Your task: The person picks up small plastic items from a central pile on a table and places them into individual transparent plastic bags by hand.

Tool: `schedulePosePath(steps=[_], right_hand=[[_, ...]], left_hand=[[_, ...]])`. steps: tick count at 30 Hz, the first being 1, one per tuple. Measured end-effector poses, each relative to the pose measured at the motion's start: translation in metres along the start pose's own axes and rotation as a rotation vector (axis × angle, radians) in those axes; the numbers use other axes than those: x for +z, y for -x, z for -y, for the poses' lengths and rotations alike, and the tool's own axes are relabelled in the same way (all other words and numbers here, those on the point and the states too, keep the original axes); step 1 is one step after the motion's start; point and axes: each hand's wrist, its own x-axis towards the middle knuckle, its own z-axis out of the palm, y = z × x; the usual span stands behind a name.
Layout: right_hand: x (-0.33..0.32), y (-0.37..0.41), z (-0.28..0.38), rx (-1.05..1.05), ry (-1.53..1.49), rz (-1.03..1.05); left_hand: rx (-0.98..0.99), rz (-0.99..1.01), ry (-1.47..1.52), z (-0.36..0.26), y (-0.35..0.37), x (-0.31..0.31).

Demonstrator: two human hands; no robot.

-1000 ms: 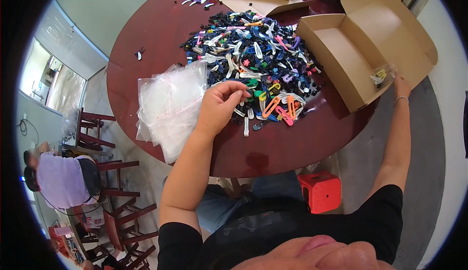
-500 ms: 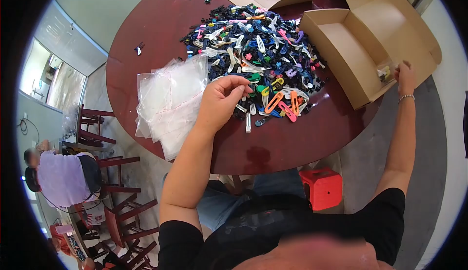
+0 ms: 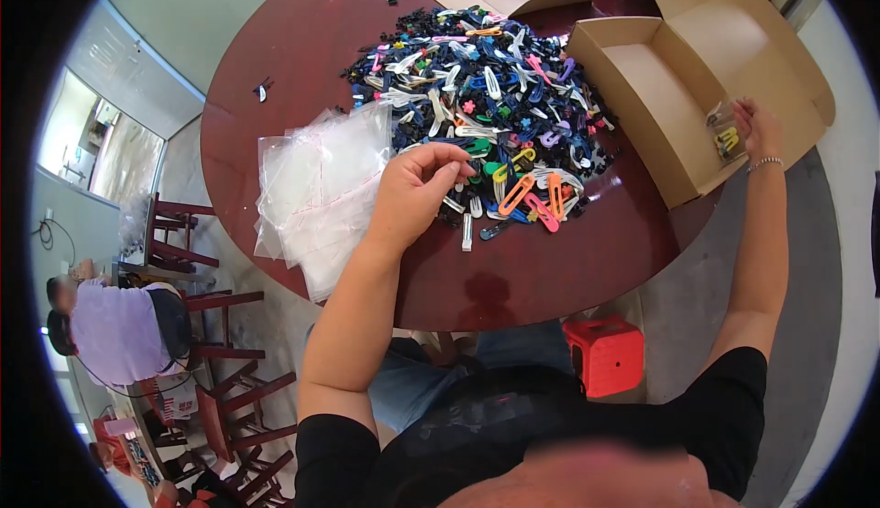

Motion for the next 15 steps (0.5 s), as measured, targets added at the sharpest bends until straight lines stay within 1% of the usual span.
schedulePosePath(steps=[2,3,5,6,8,9,12,14,15], right_hand=[[-0.011,-0.04,-0.016,0.082,-0.099,-0.022],[-0.008,-0.049,-0.025,0.084,-0.101,-0.021],[-0.003,-0.057,-0.036,0.123,-0.369,-0.034],[-0.006,-0.059,-0.038,0.125,-0.369,-0.036],[-0.003,-0.057,-0.039,0.253,-0.375,0.251],[-0.001,-0.056,-0.039,0.257,-0.374,0.254],[0.0,-0.059,-0.045,0.21,-0.282,0.245],[0.004,-0.05,-0.043,-0.001,-0.219,0.068],[0.004,-0.045,-0.04,0.0,-0.217,0.069]], left_hand=[[-0.002,-0.002,-0.009,0.0,0.0,0.0],[-0.003,-0.006,-0.008,-0.001,0.0,0.0],[-0.007,-0.006,-0.007,-0.001,0.0,0.001],[-0.005,-0.009,-0.017,-0.001,0.0,0.001],[-0.006,-0.016,-0.028,-0.001,0.0,0.0],[-0.005,-0.013,-0.023,-0.002,0.0,0.0],[-0.018,-0.025,-0.02,-0.007,0.001,0.002],[-0.031,-0.035,-0.021,-0.008,0.0,0.003],[-0.025,-0.034,-0.019,-0.008,0.0,0.003]])
